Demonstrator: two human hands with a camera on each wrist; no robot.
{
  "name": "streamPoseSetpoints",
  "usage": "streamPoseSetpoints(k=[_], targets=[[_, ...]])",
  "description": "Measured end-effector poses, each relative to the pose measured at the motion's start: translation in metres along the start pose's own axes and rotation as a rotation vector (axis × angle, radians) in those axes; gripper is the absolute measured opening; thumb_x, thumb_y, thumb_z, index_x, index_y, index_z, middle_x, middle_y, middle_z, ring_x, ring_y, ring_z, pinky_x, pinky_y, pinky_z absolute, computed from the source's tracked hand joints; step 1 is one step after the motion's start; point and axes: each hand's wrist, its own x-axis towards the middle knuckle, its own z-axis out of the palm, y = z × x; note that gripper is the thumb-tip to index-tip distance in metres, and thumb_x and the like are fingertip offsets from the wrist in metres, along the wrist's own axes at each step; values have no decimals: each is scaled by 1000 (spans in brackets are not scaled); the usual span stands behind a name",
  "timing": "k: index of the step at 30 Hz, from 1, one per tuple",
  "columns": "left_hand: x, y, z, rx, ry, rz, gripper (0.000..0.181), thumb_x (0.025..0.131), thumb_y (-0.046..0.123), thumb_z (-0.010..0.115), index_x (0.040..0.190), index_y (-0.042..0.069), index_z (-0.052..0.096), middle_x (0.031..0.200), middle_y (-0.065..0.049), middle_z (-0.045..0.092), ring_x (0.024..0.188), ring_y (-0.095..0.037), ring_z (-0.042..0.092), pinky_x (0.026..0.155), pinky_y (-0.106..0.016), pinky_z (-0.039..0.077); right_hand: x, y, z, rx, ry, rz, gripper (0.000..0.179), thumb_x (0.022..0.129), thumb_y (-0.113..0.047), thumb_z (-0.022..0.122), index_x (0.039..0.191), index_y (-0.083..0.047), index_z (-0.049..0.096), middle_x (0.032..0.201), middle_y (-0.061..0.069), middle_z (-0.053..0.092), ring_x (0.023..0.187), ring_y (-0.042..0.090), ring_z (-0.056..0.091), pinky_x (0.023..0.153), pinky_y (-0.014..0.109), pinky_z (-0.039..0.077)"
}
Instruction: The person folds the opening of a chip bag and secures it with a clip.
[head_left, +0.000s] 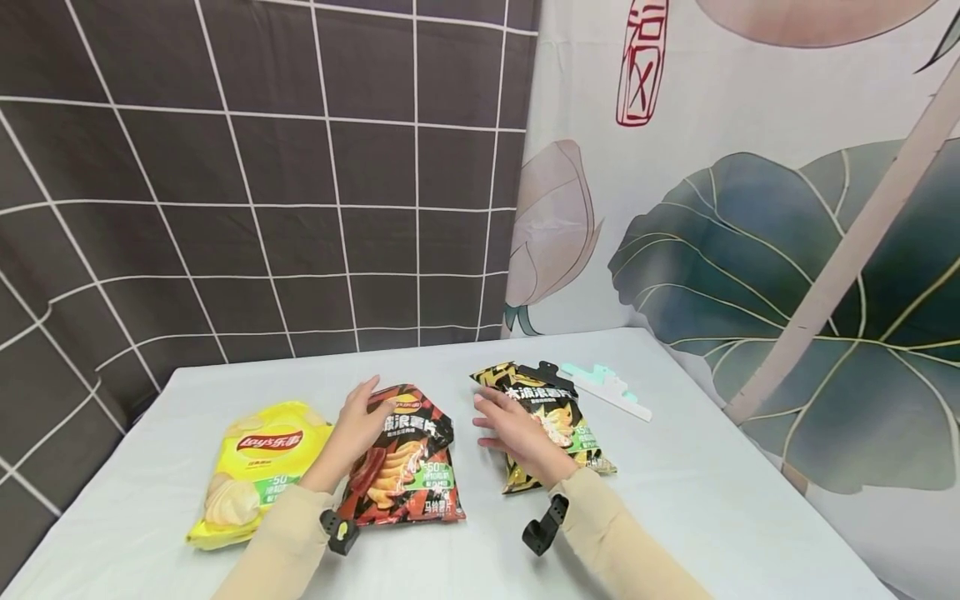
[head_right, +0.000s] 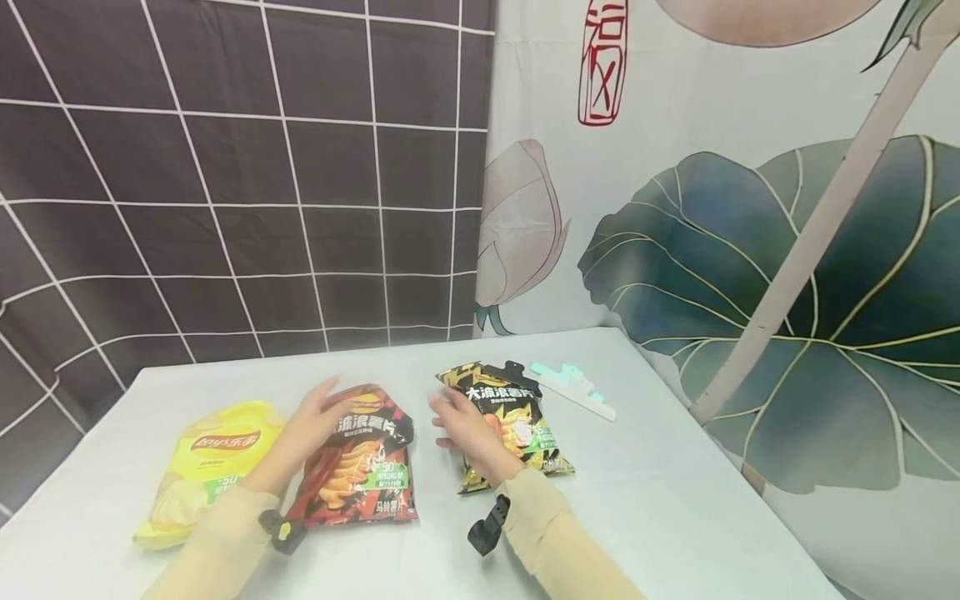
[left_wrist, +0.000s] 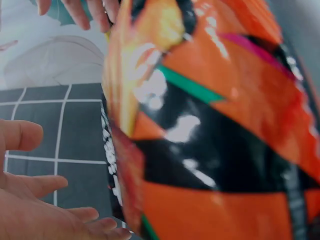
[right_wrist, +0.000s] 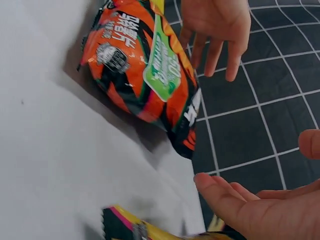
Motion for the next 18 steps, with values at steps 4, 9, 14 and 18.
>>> streamPoseSetpoints(k=[4,9,14,18], targets=[[0,-4,-1,-35,-20,-53,67,99,24,44,153,0,12,156,-31,6,142,-50,11,111,-66,16,2,7,5,21,-19,42,67,100,-33,49,151,-1,21,149,23,36,127,38,47,97,44,49],[2,-10,0,-76,-48,-106,71,100,26,43,153,-2,4,156,-31,4,142,-50,9,112,-64,15,4,12,12,38,-34,80,69,99,-32,50,150,3,21,147,25,38,123,38,50,94,45,50],[4,-16,1,-106,-77,-154,76,100,28,42,152,-4,-4,155,-33,3,142,-51,7,113,-63,12,4,15,17,36,-36,119,71,97,-34,54,150,2,23,144,24,41,119,35,51,90,42,52],[5,-20,1,-129,-103,-174,79,99,25,41,149,-6,-12,154,-35,-1,142,-52,2,113,-64,8,5,19,19,37,-46,135,72,96,-34,54,149,3,23,143,25,42,115,33,54,87,41,53]])
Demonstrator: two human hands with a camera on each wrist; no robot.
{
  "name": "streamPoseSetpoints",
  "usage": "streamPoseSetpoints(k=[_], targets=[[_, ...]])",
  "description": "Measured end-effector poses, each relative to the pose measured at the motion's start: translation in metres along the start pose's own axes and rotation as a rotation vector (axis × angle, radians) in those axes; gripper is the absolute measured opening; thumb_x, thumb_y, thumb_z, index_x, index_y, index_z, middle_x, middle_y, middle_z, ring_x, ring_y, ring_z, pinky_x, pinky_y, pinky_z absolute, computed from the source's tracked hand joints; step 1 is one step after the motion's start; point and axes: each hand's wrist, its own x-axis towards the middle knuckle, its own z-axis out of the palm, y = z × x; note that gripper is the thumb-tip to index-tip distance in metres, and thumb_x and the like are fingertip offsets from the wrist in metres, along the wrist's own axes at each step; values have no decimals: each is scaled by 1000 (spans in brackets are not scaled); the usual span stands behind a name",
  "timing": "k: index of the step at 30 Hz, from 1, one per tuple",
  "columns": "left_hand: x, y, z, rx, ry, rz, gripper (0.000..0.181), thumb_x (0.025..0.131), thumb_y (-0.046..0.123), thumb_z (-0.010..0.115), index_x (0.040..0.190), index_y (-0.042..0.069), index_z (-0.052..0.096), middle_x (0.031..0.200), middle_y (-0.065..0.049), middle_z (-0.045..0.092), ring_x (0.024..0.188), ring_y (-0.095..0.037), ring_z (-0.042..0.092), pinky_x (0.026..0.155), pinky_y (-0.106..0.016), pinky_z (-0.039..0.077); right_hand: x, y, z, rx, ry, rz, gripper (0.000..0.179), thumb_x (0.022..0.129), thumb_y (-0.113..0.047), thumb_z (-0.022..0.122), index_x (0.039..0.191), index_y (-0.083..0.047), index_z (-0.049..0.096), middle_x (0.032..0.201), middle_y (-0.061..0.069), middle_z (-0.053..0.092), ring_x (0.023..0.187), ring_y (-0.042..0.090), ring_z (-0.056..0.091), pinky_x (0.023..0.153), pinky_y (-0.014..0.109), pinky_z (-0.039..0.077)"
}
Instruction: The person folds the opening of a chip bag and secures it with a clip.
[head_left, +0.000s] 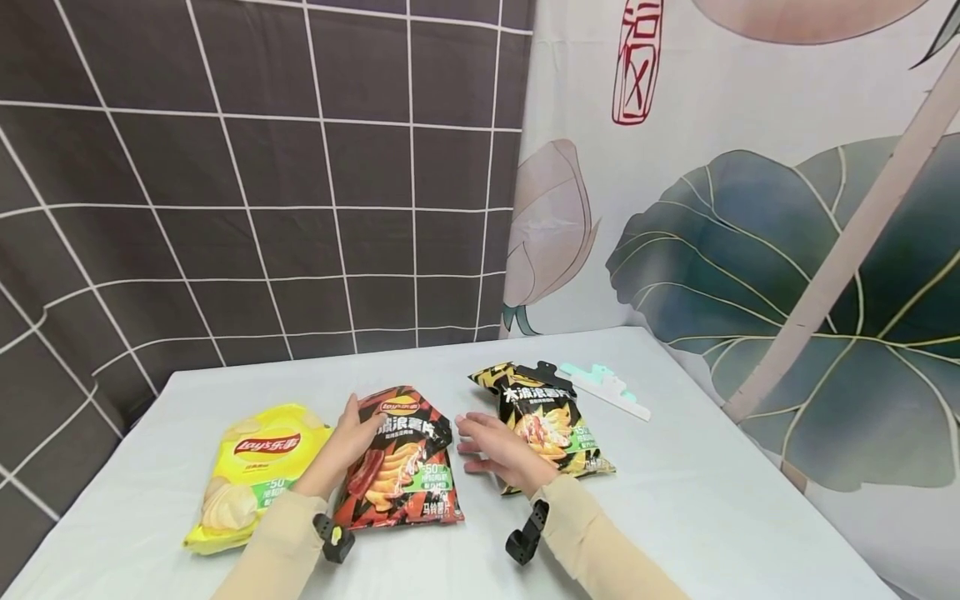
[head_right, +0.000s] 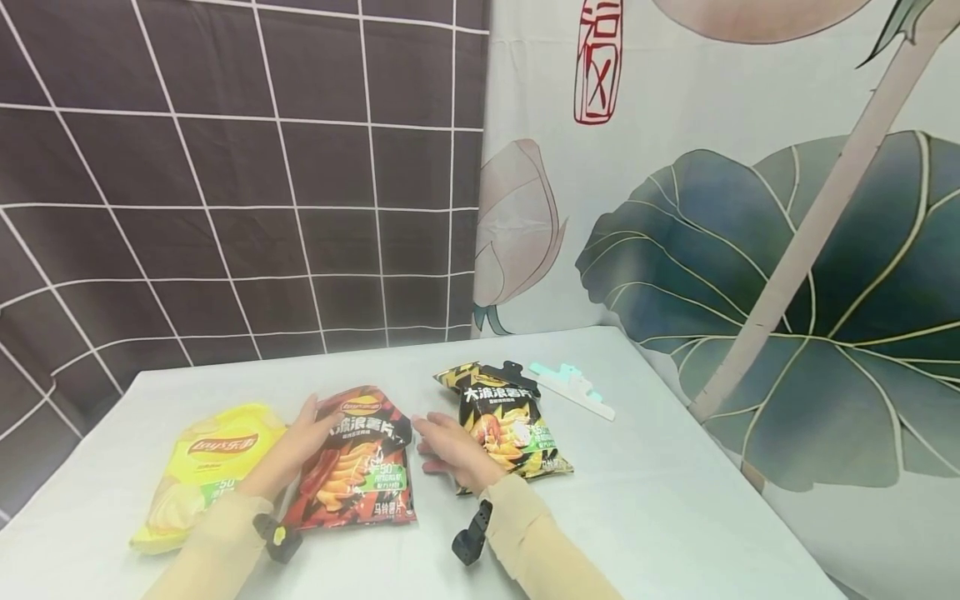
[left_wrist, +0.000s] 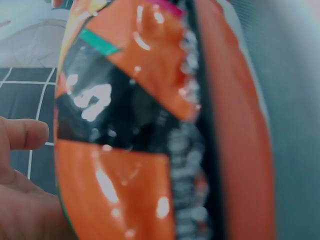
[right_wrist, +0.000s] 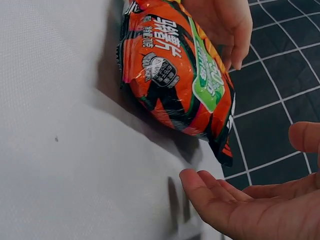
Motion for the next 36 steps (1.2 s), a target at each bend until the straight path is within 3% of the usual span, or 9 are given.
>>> streamPoseSetpoints(k=[9,17,23,29,36], targets=[[2,-7,0,-43,-38,-56,83,98,24,40,147,-5,-20,153,-37,-1,141,-52,5,114,-62,8,5,9,3,38,-34,19,65,95,-26,55,145,7,29,135,23,48,103,24,57,82,37,55],[4,-12,4,-40,-32,-33,73,97,20,40,150,-4,-5,144,-36,27,127,-49,39,105,-59,34,8,13,11,35,-57,24,64,95,-25,57,142,10,32,123,19,55,100,22,57,83,35,55],[5,-13,6,-42,-29,-3,69,98,15,38,150,-3,-3,142,-36,28,126,-48,41,103,-58,37,7,14,18,-26,-80,15,60,94,-22,58,141,9,36,117,16,61,98,22,62,86,37,54],[6,-13,7,-60,-31,-4,69,99,14,35,150,-2,-8,144,-36,26,125,-48,42,101,-56,40,7,15,20,-25,-100,21,62,94,-18,58,145,6,31,113,17,64,94,22,65,86,39,54],[3,-10,9,-19,-8,28,70,99,11,34,148,-8,-12,147,-40,17,135,-53,26,110,-63,24,6,15,22,-21,-103,23,61,95,-17,57,146,2,31,109,16,64,89,20,65,80,37,56]])
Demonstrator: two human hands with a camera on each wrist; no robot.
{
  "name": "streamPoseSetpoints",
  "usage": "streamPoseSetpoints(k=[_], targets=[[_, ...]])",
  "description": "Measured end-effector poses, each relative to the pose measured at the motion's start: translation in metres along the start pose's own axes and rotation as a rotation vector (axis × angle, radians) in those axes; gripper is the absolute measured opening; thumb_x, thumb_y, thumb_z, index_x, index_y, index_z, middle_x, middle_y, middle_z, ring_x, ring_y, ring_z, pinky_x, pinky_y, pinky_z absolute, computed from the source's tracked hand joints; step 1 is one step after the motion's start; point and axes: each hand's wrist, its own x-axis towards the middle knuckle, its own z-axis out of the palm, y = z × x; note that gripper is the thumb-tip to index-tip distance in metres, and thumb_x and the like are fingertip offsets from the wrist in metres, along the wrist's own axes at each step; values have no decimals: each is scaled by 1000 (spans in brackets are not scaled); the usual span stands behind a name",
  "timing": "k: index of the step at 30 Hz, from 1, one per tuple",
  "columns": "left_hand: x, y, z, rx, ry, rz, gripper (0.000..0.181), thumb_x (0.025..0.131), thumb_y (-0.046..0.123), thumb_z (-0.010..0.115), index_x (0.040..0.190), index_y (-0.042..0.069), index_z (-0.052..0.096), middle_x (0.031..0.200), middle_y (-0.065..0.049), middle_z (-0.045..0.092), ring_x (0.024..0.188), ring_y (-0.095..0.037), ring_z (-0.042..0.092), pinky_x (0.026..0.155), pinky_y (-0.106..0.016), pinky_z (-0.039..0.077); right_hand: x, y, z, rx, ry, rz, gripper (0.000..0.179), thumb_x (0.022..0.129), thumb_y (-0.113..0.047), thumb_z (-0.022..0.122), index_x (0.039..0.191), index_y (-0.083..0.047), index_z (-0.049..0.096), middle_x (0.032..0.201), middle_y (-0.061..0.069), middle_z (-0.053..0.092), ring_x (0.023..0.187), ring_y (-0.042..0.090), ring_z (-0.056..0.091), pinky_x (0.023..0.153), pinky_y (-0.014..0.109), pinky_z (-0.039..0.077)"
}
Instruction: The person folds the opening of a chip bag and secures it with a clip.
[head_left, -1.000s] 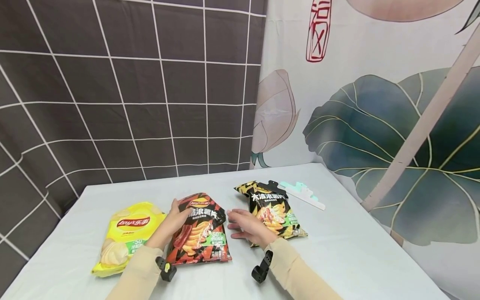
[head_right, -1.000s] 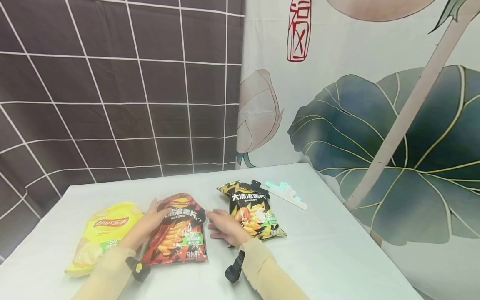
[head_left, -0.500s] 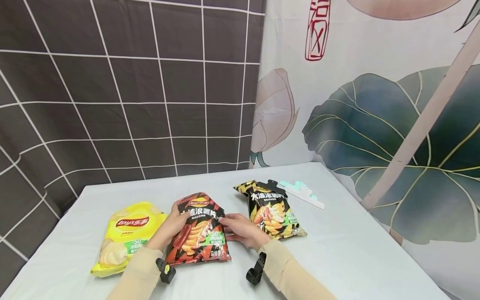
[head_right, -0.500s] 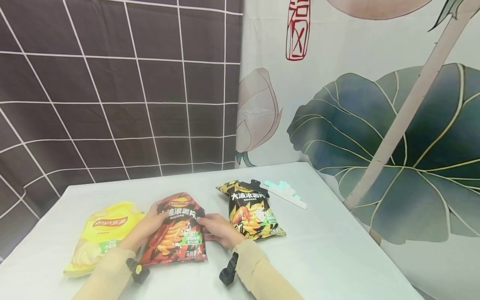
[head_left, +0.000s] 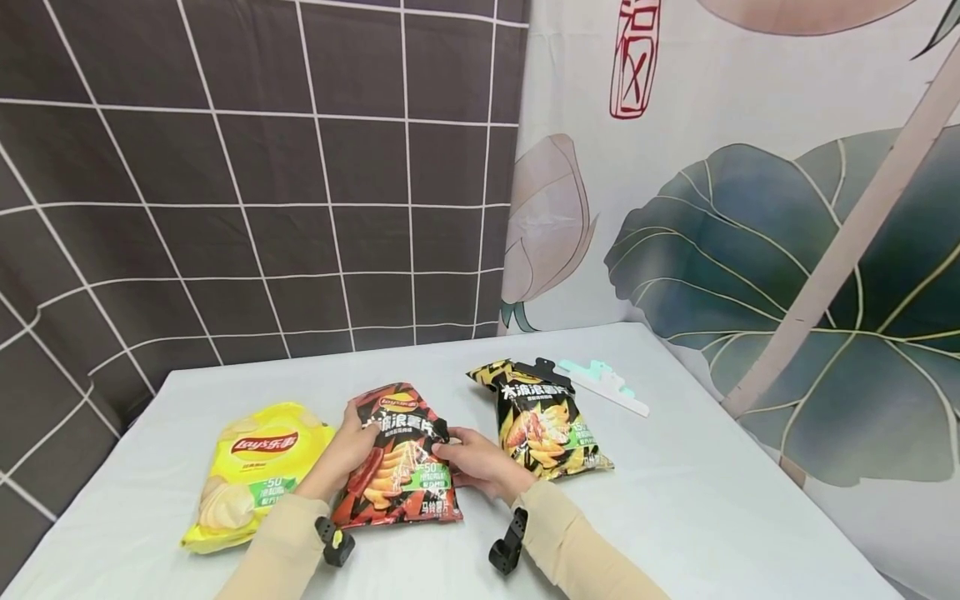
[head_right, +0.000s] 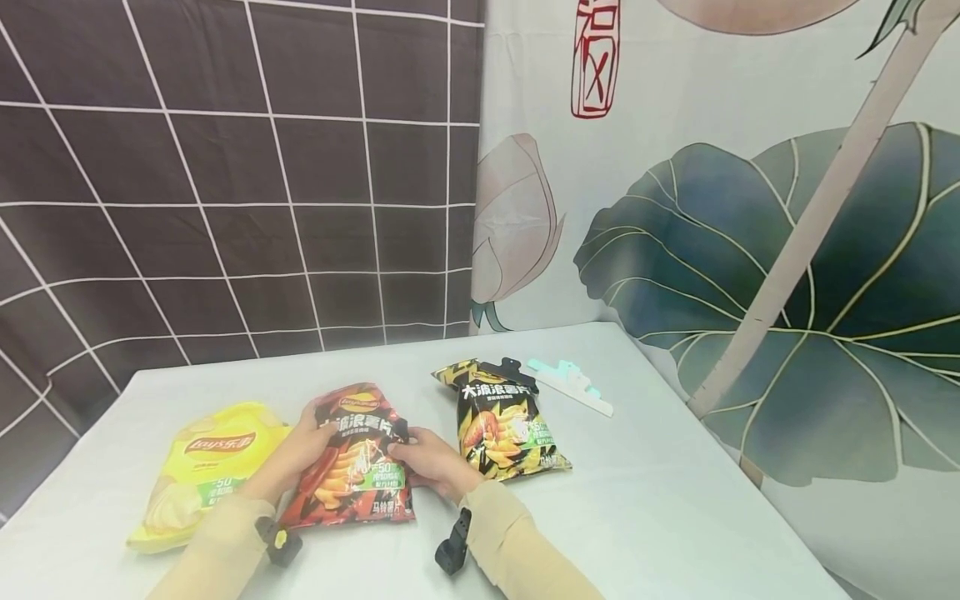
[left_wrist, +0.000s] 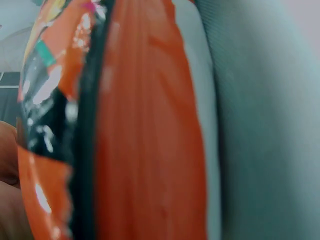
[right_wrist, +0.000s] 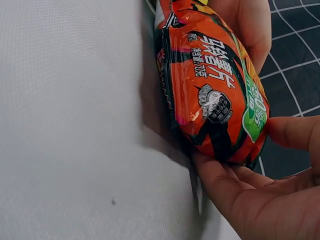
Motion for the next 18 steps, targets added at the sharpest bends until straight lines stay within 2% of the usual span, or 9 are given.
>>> streamPoseSetpoints(k=[4,6,12,18], targets=[[-1,2,1,3,13,-19,71,99,11,33,148,-8,-16,151,-39,5,140,-54,10,113,-62,12,-1,-1,1,-14,13,-8,60,95,-17,57,146,1,31,109,16,64,87,21,66,79,38,57],[-2,3,2,2,23,-15,71,99,11,33,148,-7,-15,152,-39,4,141,-53,7,113,-62,10,-2,-1,1,-24,22,-11,59,94,-17,58,144,1,32,107,16,64,86,21,67,78,38,57],[-5,7,4,-21,52,2,71,100,11,33,149,-4,-15,152,-38,9,140,-52,12,113,-61,12,-4,-5,0,-45,59,-24,58,94,-18,60,142,0,34,110,16,63,90,22,67,81,39,56],[-7,13,6,-53,75,50,72,100,11,35,150,-1,-14,153,-37,7,141,-52,11,114,-61,11,-8,-9,-2,-54,77,-55,60,94,-19,60,143,0,31,116,19,63,95,26,67,83,41,56]])
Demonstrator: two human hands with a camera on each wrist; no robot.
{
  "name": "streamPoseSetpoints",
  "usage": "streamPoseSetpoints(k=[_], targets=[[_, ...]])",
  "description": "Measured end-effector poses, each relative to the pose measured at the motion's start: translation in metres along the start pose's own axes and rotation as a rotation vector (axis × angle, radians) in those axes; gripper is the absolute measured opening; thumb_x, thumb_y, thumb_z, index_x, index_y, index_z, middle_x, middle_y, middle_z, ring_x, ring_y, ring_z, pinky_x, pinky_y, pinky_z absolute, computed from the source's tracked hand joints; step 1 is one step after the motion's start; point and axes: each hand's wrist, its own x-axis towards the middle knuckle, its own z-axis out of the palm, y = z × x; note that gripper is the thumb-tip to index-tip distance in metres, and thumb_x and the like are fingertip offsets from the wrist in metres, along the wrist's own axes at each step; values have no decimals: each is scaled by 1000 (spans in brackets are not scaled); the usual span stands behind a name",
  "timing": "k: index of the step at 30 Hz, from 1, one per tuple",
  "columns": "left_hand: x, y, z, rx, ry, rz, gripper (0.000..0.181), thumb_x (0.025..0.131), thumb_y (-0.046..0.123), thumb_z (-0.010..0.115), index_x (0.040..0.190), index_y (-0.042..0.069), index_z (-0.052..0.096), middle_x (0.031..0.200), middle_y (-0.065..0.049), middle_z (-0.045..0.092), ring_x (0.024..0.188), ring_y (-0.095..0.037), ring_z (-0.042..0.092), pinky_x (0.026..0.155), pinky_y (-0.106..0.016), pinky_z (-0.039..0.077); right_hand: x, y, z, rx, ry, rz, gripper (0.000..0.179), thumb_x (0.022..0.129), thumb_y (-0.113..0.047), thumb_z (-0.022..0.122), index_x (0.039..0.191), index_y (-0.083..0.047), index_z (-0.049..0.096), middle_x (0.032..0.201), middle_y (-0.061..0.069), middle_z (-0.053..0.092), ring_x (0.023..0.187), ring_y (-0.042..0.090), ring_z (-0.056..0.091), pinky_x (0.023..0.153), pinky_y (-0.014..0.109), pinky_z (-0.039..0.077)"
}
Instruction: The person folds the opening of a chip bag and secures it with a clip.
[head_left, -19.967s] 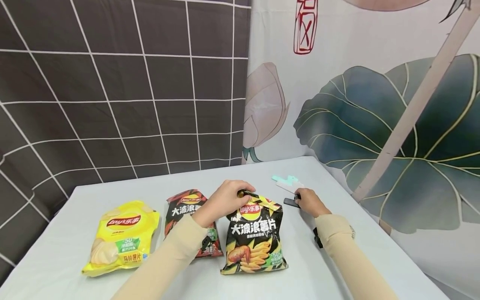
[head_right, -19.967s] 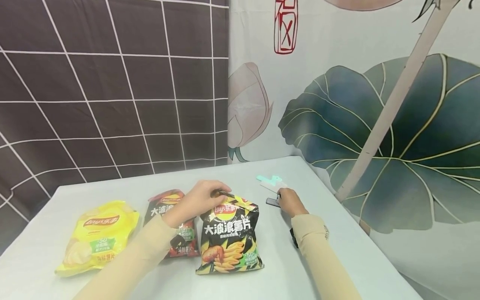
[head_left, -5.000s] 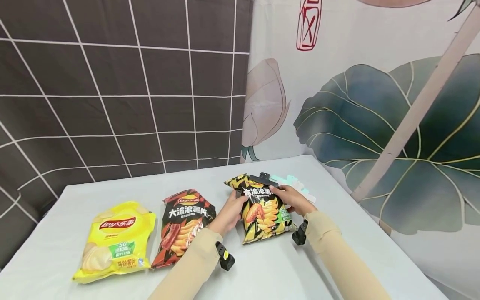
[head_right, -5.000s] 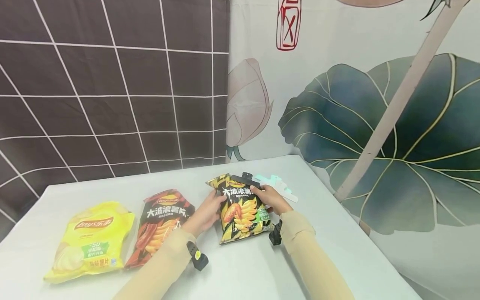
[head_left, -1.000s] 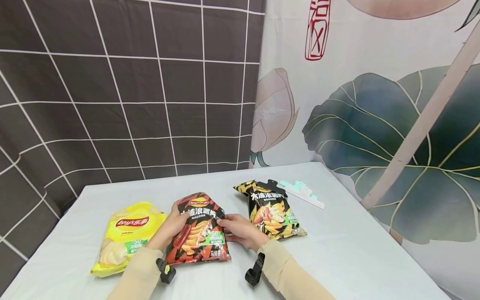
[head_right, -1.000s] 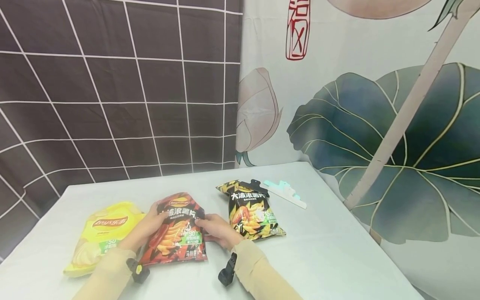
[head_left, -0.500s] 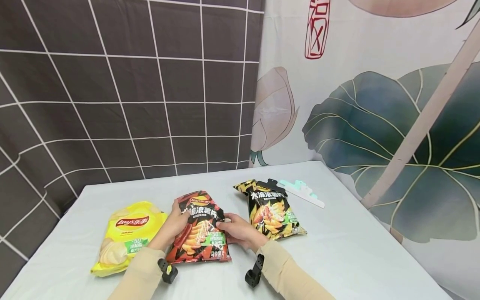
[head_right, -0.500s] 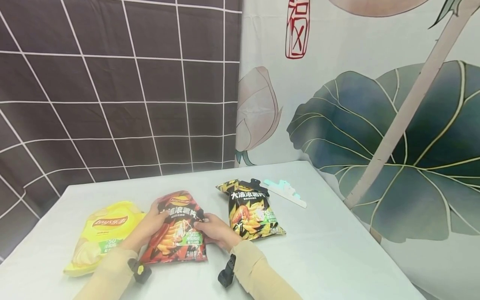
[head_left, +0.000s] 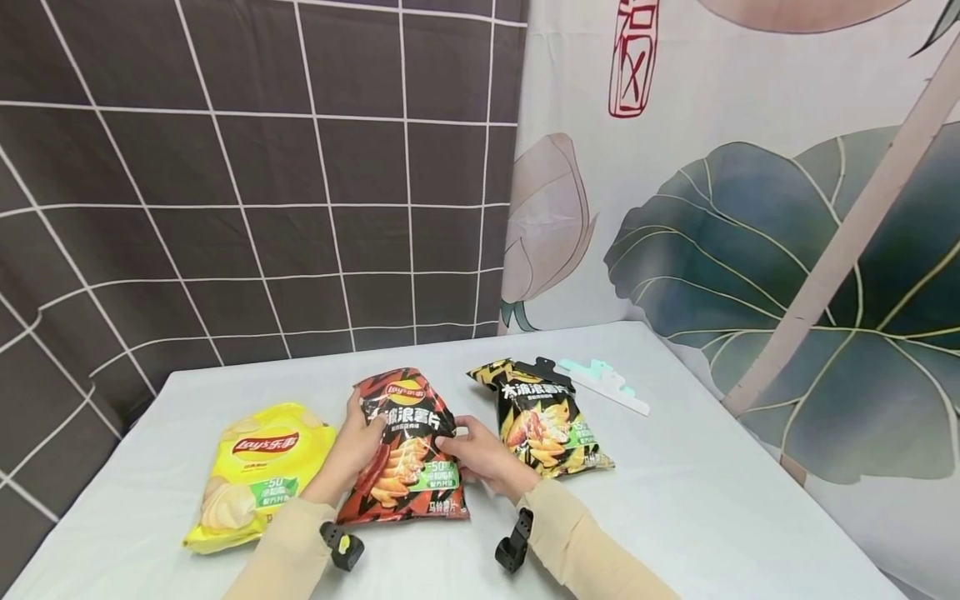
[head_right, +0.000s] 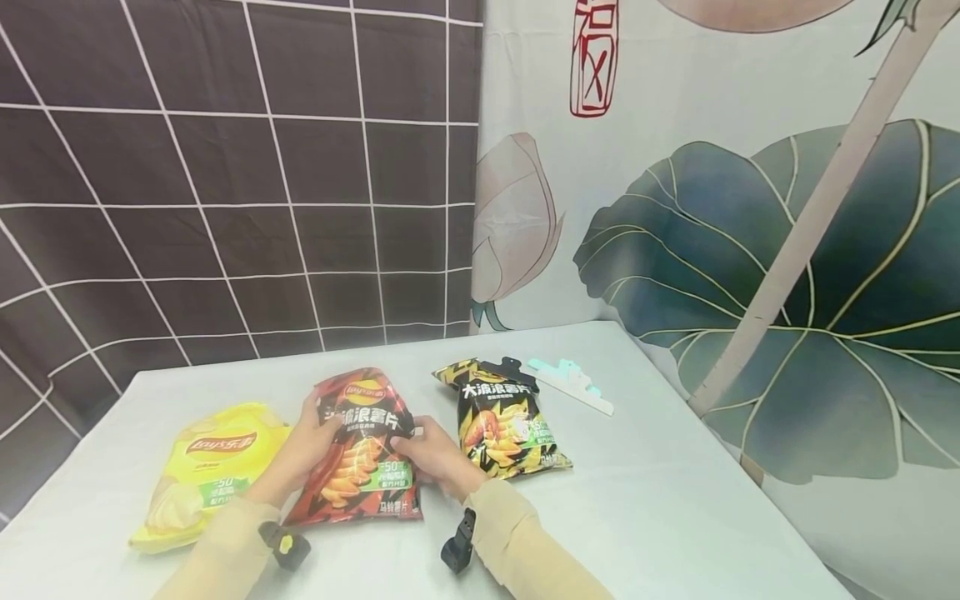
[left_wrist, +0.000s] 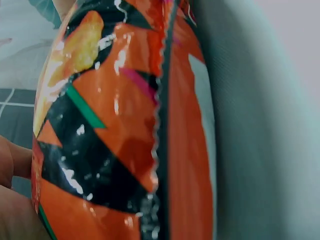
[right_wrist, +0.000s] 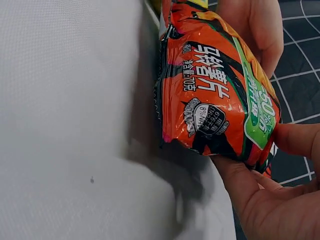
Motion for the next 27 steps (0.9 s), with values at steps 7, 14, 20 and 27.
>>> streamPoseSetpoints(k=[7,14,20,27], targets=[[-6,12,4,-38,40,22,72,100,13,37,153,6,-12,156,-33,3,142,-51,9,114,-61,11,-6,-5,-7,1,13,-47,58,93,-19,61,140,1,32,114,21,64,92,24,67,82,41,56],[-15,20,9,-111,67,52,72,100,12,40,153,9,-8,157,-30,1,144,-49,5,115,-60,10,-12,-8,-15,0,27,-74,64,92,-19,63,143,1,29,118,23,61,94,26,67,82,42,56],[-22,27,15,-151,101,73,73,99,13,44,154,14,-4,157,-28,6,145,-46,9,114,-60,16,-19,-12,-23,-2,38,-97,64,92,-18,63,142,1,28,118,25,60,90,24,67,79,42,57],[-29,33,25,-207,126,110,74,99,13,47,155,16,-1,156,-26,14,137,-47,29,109,-59,30,-28,-14,-33,-10,35,-120,63,93,-20,63,142,0,28,117,24,62,90,25,68,79,43,57]])
